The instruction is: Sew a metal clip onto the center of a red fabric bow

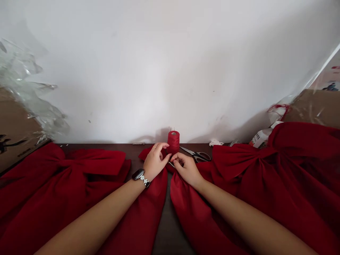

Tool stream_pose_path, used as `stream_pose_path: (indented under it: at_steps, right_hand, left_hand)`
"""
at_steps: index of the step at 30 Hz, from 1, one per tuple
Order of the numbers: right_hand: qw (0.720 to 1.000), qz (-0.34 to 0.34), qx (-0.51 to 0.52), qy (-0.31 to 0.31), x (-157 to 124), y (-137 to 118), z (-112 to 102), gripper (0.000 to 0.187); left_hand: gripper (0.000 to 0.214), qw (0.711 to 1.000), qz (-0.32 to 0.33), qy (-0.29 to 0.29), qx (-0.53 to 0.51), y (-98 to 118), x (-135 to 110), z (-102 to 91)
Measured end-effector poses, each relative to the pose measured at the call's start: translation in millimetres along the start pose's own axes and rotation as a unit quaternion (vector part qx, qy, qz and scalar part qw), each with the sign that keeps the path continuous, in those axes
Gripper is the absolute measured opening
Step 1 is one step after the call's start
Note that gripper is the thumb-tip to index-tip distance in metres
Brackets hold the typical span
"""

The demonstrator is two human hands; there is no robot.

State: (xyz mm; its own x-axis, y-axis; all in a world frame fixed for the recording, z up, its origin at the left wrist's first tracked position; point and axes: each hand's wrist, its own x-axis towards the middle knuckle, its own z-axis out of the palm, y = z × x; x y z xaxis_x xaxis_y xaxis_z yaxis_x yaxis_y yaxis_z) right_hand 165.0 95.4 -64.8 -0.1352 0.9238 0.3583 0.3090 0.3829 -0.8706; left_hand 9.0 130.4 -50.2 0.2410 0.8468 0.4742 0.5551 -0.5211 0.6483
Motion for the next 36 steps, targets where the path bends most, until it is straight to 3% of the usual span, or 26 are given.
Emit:
stream_pose_path:
  at_steps: [4,10,17,21,28,36]
  right_hand:
    - [1.000,-0.006,-0.020,-0.019,-2,-2,-1,0.016]
    - [0.999,-0.007,-0.020,-0.028,-3,-2,-1,0.016]
    - [0.999,-0.011,-0.012,-0.036,-3,-2,-2,0.016]
    - [0.999,-0.008,-0.011,-0.039,-4,-2,-3,0.016]
    - [0.999,0.030,0.036,-0.014,-3,1,-4,0.019]
    - [0.988,0.075,0.134,-0.010,2,3,-8,0.019]
  left_hand:
    - [0.030,0.999,0.034,-0.006,0.014,4,-1,3.3]
    - [0.016,0.997,0.012,0.048,0.055,9,9,9.7]
    - [0.006,0.993,0.058,0.088,0.054,9,20,11.3]
    - [0.009,0.996,0.052,0.063,-0.029,10,18,8.5]
    - [0.015,0.966,-0.091,-0.027,-0.242,15,-6,-6.3]
    - [0.018,0.962,-0.092,-0.102,-0.237,10,-11,-6.2]
